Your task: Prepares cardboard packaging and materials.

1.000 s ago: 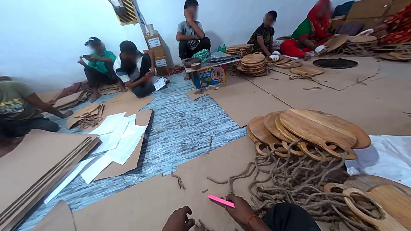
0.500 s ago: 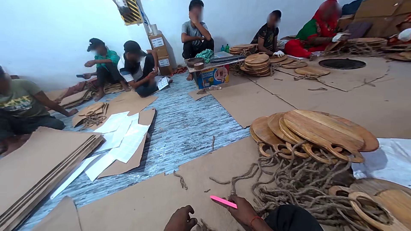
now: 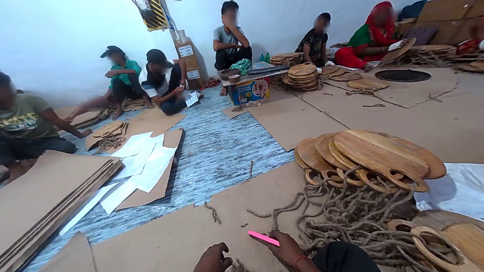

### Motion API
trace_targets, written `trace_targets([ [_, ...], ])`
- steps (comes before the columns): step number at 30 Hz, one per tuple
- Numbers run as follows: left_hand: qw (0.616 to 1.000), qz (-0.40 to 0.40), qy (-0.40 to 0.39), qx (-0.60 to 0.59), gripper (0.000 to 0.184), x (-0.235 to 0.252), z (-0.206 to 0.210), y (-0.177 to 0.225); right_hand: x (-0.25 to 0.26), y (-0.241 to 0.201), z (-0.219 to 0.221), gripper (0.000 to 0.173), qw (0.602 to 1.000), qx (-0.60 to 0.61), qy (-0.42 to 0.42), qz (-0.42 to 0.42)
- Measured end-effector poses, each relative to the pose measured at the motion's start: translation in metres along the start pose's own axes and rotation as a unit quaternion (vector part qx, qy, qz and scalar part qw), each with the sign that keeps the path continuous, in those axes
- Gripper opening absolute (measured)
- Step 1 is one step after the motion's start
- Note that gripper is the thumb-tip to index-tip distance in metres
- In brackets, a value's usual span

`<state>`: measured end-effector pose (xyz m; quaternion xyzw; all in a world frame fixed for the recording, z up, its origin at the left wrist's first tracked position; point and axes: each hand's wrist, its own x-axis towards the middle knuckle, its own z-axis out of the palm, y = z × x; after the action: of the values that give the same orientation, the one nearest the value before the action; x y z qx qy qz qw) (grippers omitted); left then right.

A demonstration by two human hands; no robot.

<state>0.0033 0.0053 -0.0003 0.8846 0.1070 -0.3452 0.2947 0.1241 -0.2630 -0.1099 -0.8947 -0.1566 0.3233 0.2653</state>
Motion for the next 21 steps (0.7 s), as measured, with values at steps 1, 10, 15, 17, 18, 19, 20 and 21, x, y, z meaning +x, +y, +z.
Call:
trace_targets([
  [1, 1.0, 0.0, 0.001, -0.001, 0.048, -0.0002, -0.0001, 0.0003, 0.0004, 0.0003, 0.0001, 0.039, 1.0, -0.001, -0.001, 0.0],
  [10, 1.0, -0.001, 0.005, 0.0, 0.047, -0.0032, -0.001, 0.0035, -0.0008, -0.001, -0.001, 0.039, 1.0, 0.0, -0.004, -0.002],
  [15, 1.0, 0.001, 0.007, 0.001, 0.047, -0.0025, -0.0006, 0.0024, -0.0005, -0.0008, -0.0007, 0.039, 1.0, 0.006, -0.004, -0.001],
  [17, 1.0, 0.001, 0.005, 0.001, 0.048, -0.0012, -0.0006, 0.0015, -0.0009, -0.0016, -0.0014, 0.04, 1.0, 0.005, -0.006, -0.001],
  [18, 1.0, 0.002, 0.005, 0.001, 0.047, -0.001, -0.0005, 0.0013, -0.0015, -0.0023, -0.0021, 0.04, 1.0, 0.006, -0.008, -0.002],
  [19, 1.0, 0.004, 0.007, 0.001, 0.047, -0.0008, -0.0002, 0.0008, -0.0021, -0.0029, -0.0026, 0.04, 1.0, 0.006, -0.007, -0.003],
  [20, 1.0, 0.004, 0.006, 0.001, 0.048, -0.0009, -0.0001, 0.0006, -0.0024, -0.0033, -0.0029, 0.04, 1.0, 0.006, -0.007, -0.003],
  [21, 1.0, 0.004, 0.005, 0.001, 0.048, -0.0009, -0.0001, 0.0004, -0.0026, -0.0036, -0.003, 0.039, 1.0, 0.005, -0.007, -0.002],
])
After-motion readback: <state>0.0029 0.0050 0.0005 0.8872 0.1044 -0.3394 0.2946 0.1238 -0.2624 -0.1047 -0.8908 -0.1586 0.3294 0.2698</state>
